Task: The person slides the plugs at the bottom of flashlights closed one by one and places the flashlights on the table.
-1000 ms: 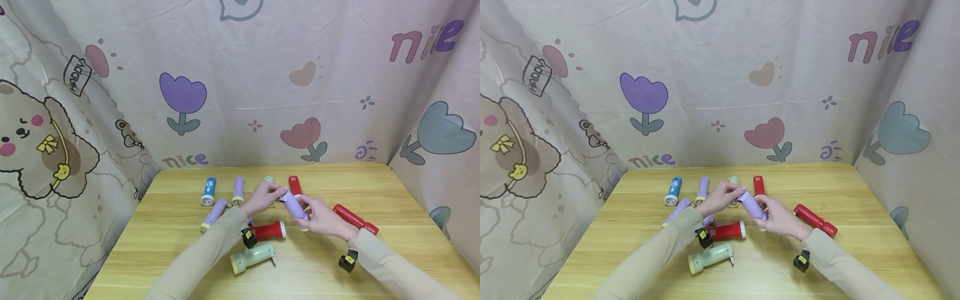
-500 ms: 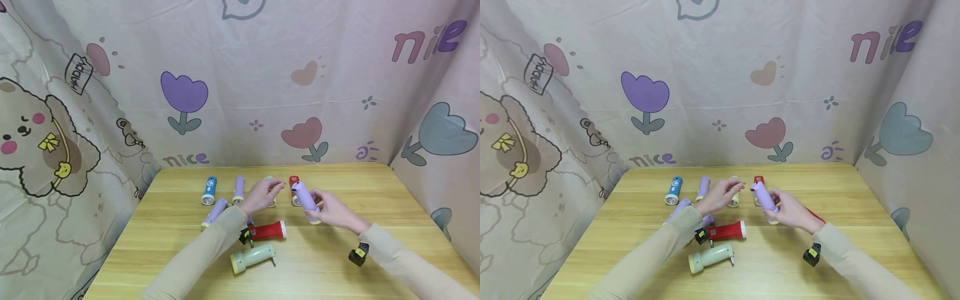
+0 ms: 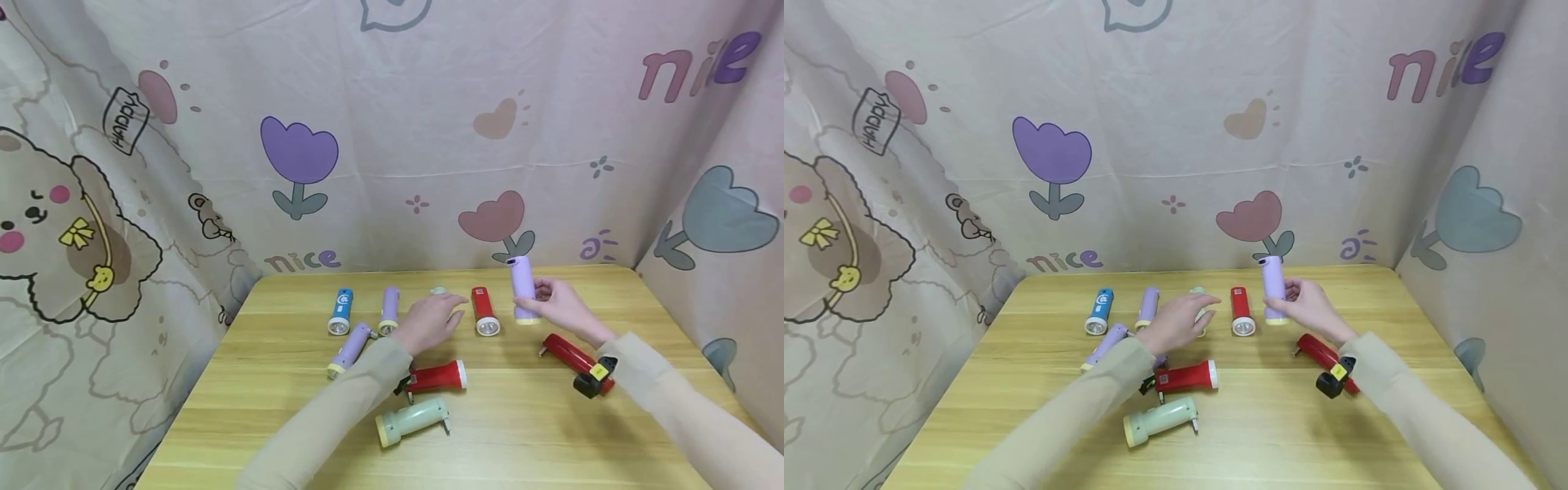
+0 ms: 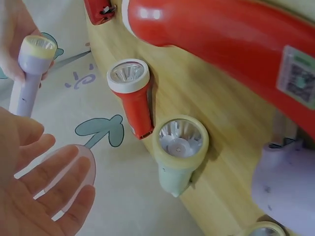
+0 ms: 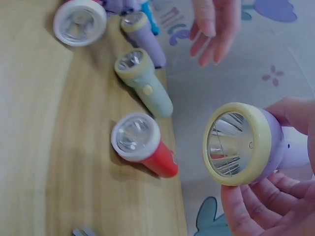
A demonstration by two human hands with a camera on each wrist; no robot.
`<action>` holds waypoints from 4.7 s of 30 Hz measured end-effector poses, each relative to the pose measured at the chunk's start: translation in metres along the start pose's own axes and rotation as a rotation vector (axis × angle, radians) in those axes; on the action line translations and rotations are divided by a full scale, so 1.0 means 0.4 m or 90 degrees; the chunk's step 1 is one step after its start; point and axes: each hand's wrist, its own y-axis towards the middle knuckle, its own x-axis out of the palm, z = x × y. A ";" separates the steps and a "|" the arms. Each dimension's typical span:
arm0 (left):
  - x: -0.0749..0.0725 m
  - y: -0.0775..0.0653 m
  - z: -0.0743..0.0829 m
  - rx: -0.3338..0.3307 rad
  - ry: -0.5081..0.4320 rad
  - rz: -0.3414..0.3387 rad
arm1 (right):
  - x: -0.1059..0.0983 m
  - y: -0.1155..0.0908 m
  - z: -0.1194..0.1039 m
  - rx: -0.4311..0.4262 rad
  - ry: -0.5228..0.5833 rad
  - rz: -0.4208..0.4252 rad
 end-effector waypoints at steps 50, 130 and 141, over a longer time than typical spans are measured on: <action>0.121 0.125 0.114 -0.013 0.050 -0.181 | -0.005 0.108 0.164 0.213 -0.201 -0.083; 0.100 0.002 0.158 0.280 0.293 -0.108 | -0.054 -0.155 0.183 0.022 -0.350 -0.096; 0.110 -0.003 0.176 0.288 0.287 -0.152 | -0.040 -0.154 0.186 0.062 -0.323 -0.149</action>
